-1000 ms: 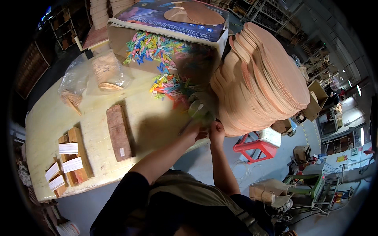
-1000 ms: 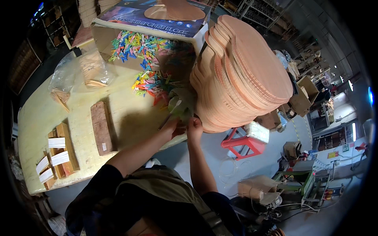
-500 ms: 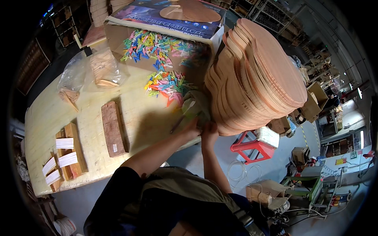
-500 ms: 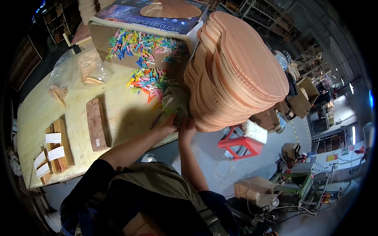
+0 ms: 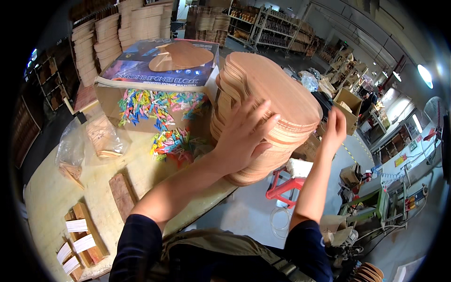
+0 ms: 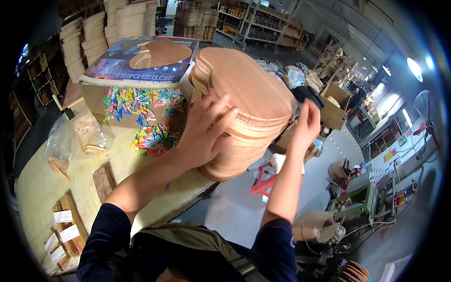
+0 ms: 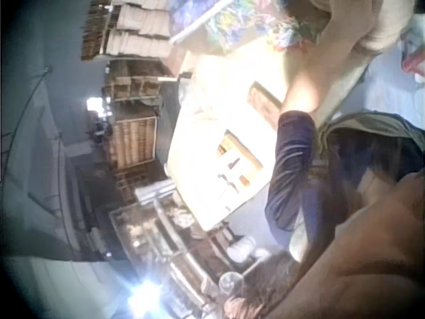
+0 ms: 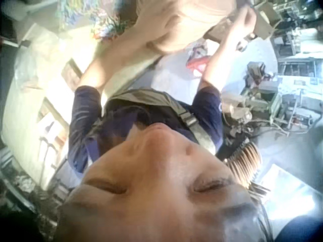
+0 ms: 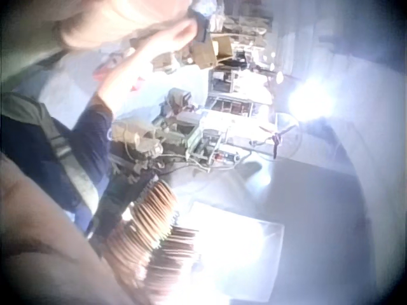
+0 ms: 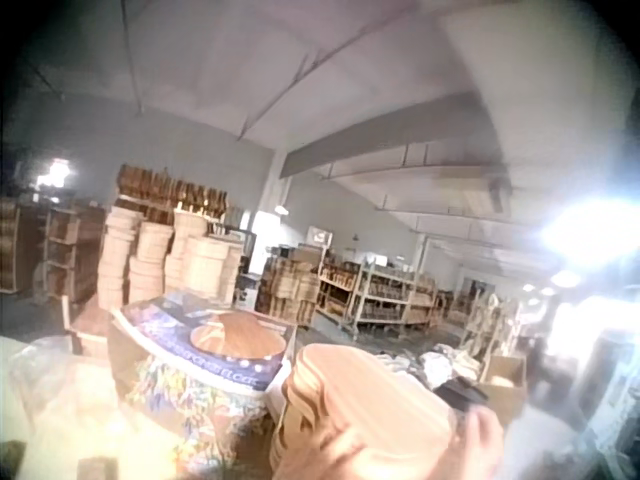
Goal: The person assembles craft kits by applying glue to small wooden blocks and attaching them to circular wooden pieces. They then secure the components with colorful rubber bands and place the finished units on the table. The process is repeated for multiple items.
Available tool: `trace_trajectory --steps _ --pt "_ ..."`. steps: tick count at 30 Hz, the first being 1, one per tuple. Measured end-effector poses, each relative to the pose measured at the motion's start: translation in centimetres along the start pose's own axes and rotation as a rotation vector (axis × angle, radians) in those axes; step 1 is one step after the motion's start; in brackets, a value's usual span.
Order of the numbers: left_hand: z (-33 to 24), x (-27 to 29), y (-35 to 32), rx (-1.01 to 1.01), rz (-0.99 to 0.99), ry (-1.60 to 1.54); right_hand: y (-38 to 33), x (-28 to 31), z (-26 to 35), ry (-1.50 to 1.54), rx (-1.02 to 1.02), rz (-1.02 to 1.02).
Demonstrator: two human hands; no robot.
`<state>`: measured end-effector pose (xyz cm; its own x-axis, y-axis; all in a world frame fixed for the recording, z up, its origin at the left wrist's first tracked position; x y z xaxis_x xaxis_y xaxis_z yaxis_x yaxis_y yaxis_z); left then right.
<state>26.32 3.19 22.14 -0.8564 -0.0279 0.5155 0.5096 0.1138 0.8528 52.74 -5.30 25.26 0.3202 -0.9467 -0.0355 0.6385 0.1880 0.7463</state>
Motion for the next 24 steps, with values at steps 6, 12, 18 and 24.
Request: trace_trajectory --steps 6,12,18,24 --pt "0.9 -0.8 0.0 -0.004 0.048 -0.03 7.8 -4.4 -6.1 -0.158 -0.481 0.614" --pt "0.8 -1.4 -0.7 0.012 -0.018 -0.09 10.7 -1.9 -7.0 0.04 -0.436 0.498" --pt "0.8 -1.3 -1.1 0.008 -0.106 -0.111 11.6 -1.5 -3.7 -0.437 -0.249 0.491" --pt "0.5 -1.2 -1.1 -0.007 -0.139 -0.111 14.2 -3.0 -8.2 -0.526 -0.154 0.424"
Point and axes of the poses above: each hand's wrist, its own y-axis towards the middle knuckle, its own x-axis out of the back of the hand, z = x × y, the point moved 2 cm from there along y, towards the middle knuckle
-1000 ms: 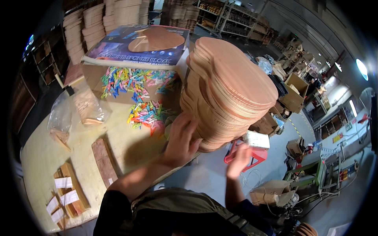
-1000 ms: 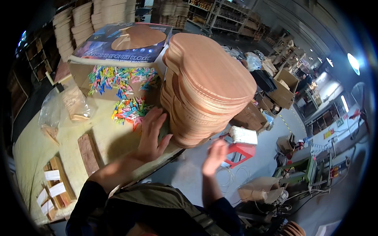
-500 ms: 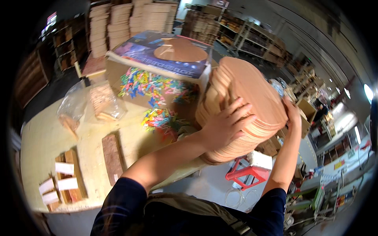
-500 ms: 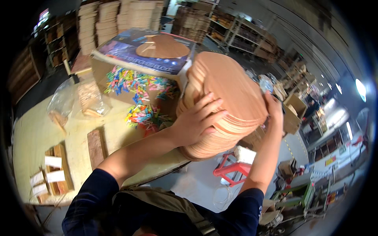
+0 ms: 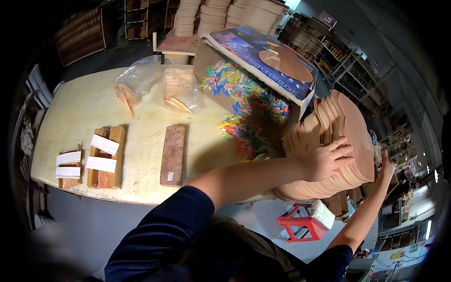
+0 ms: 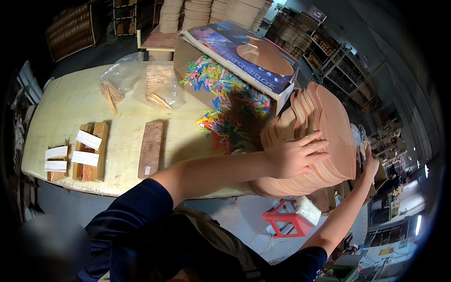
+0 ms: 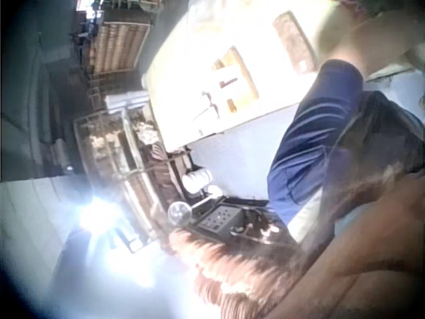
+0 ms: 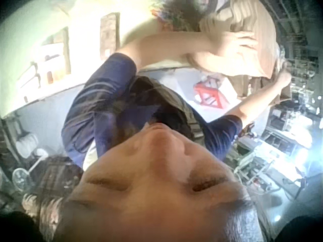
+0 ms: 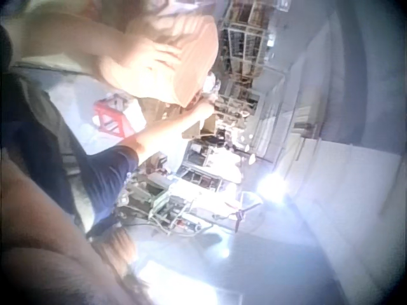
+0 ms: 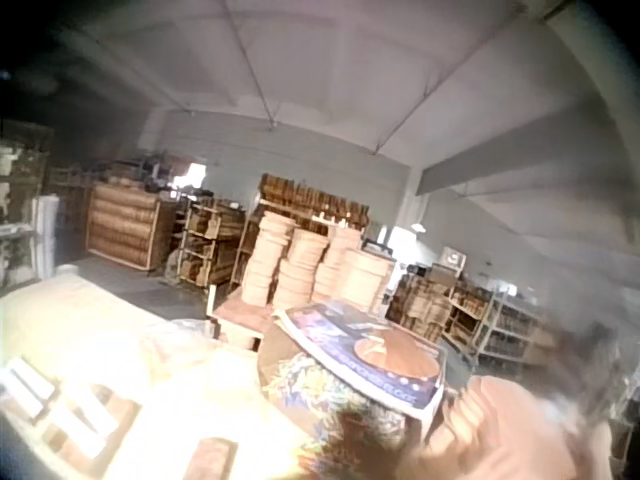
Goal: The person assembles craft kits by applying glue to small wooden blocks and attaching them to circular wooden pieces. They then secure the components with colorful rubber bands and place the finished units on the table. The process is repeated for multiple items.
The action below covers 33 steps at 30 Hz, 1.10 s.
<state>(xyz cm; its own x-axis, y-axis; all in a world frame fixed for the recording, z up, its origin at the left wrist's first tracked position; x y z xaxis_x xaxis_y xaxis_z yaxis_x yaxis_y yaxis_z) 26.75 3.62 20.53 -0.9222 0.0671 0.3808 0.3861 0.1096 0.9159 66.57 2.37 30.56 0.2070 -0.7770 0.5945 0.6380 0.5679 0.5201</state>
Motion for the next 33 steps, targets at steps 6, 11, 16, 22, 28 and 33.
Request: trace_trajectory --steps 6,11,16,22,28,33 --pt "0.3 -0.3 0.2 0.01 0.068 0.007 2.7 -0.5 -3.1 -0.327 0.24 0.126" --pt "0.4 -0.1 -0.4 0.024 0.06 0.006 0.7 -0.2 -1.1 -0.284 0.063 0.119" --pt "0.7 -0.3 -1.0 0.015 -0.002 0.069 0.6 -1.0 -1.4 0.115 -0.029 0.138" --pt "0.7 -1.9 -0.9 0.017 -0.016 0.053 0.7 1.6 -1.2 0.307 0.107 0.197" --pt "-0.1 2.3 -0.4 0.211 -0.061 -0.237 -3.0 9.2 10.3 0.624 0.401 -0.08" --pt "-1.3 8.0 -5.9 0.804 -0.699 -0.311 -24.5 -0.3 21.9 0.812 0.365 -0.1"
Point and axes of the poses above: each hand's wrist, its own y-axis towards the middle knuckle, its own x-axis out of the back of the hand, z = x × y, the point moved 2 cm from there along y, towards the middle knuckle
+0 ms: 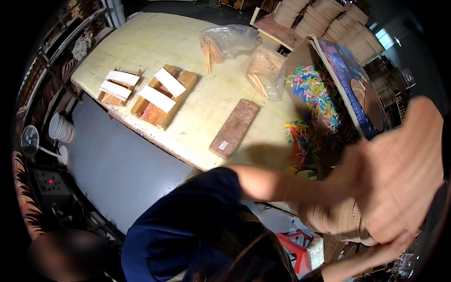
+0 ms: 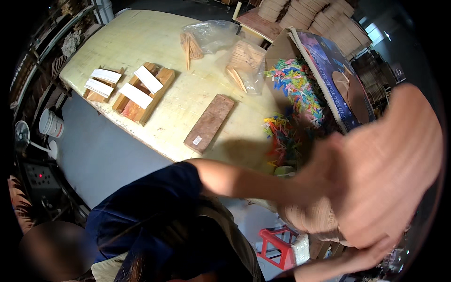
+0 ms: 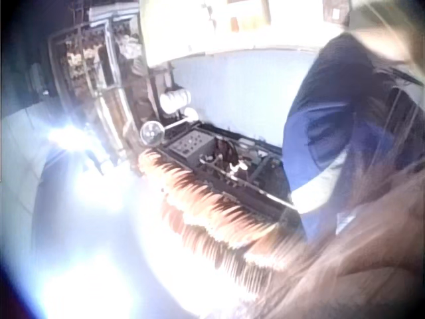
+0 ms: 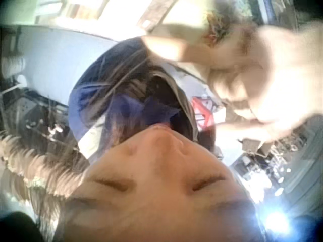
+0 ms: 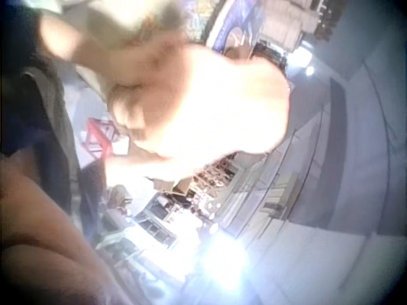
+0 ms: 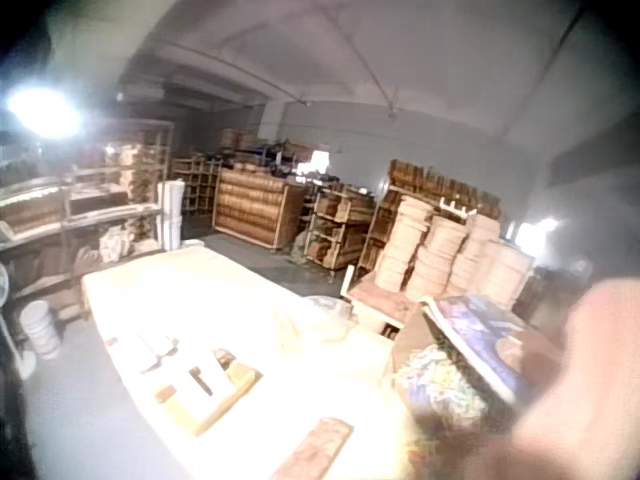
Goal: The person assembles craft kits by applying glue to small wooden blocks and attaching them to circular wooden pieces. They then secure the components with colorful rubber bands and place the finished units on the table. The process is repeated for multiple items.
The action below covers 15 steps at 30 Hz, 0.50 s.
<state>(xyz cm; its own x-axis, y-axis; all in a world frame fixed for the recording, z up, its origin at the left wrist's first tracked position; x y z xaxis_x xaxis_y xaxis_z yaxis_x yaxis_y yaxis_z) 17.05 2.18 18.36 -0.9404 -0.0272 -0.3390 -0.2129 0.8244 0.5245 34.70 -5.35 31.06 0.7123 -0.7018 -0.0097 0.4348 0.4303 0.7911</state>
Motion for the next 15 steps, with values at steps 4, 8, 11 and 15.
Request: trace_trajectory --steps 4,8,11,15 --pt "3.9 16.2 -4.3 0.167 -0.307 -0.217 -15.7 -6.9 -7.0 0.286 -0.509 0.384" --pt "3.1 30.1 -14.1 0.612 -0.563 0.155 -32.3 -10.7 -14.4 0.439 -1.001 0.956" --pt "4.5 35.2 -20.6 0.667 -0.776 0.149 -37.0 -13.1 -12.5 0.407 -1.315 1.14" --pt "4.3 36.0 -20.1 0.714 -0.848 0.149 -37.5 -16.6 -11.1 0.353 -1.25 1.183"
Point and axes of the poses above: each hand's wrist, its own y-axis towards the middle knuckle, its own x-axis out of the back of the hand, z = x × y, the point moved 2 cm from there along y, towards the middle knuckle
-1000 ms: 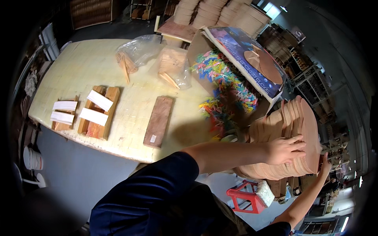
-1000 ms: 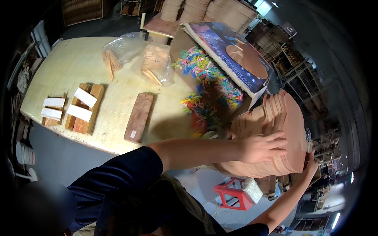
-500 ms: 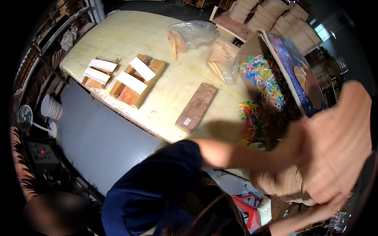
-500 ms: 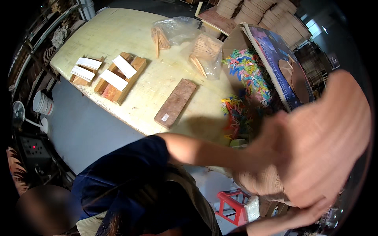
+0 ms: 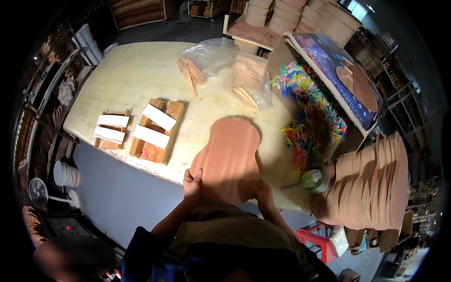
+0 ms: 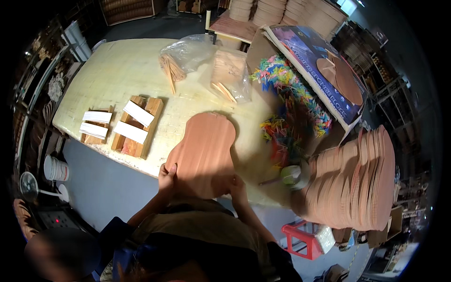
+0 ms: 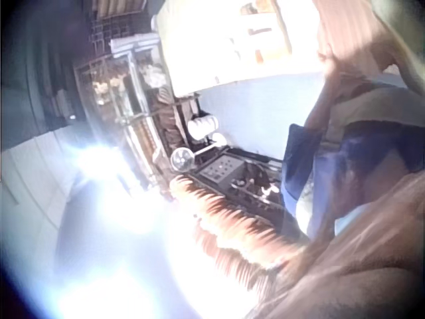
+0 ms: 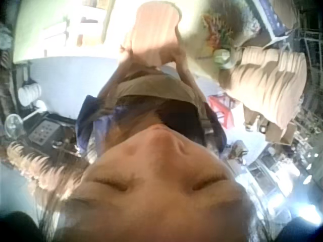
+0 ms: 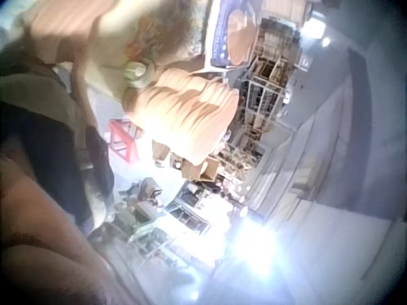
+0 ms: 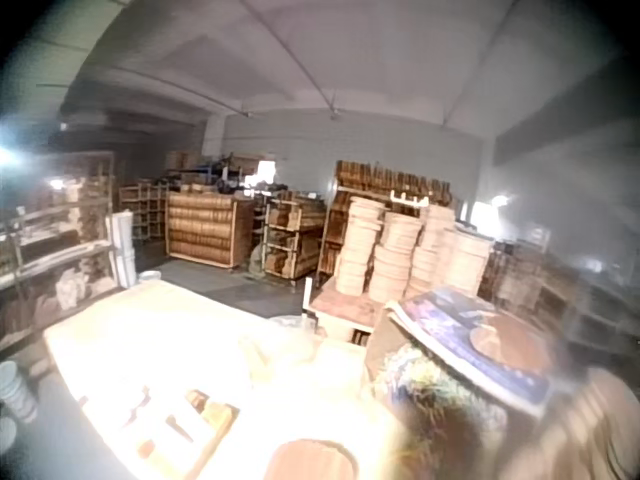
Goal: The person assembles craft kits by applying glue to small wooden blocks and attaching them to circular wooden pieces. They then secure the components with colorful rubber bands and place the finished units on the table. The process is repeated for multiple items.
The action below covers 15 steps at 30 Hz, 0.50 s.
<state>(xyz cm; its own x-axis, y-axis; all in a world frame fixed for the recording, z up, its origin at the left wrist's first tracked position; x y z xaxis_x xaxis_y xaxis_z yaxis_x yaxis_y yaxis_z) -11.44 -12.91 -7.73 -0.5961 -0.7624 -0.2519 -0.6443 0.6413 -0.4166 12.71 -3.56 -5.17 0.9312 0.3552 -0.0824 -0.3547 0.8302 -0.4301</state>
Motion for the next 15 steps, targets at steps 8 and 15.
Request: trace_trajectory --steps 8,15 --pt "2.7 -2.4 5.1 -0.125 0.044 -0.235 6.6 1.6 -1.1 -0.656 0.515 -0.491" --pt "0.7 -1.0 5.6 -0.082 0.039 0.066 -8.6 -9.5 21.3 -0.254 0.941 0.705"
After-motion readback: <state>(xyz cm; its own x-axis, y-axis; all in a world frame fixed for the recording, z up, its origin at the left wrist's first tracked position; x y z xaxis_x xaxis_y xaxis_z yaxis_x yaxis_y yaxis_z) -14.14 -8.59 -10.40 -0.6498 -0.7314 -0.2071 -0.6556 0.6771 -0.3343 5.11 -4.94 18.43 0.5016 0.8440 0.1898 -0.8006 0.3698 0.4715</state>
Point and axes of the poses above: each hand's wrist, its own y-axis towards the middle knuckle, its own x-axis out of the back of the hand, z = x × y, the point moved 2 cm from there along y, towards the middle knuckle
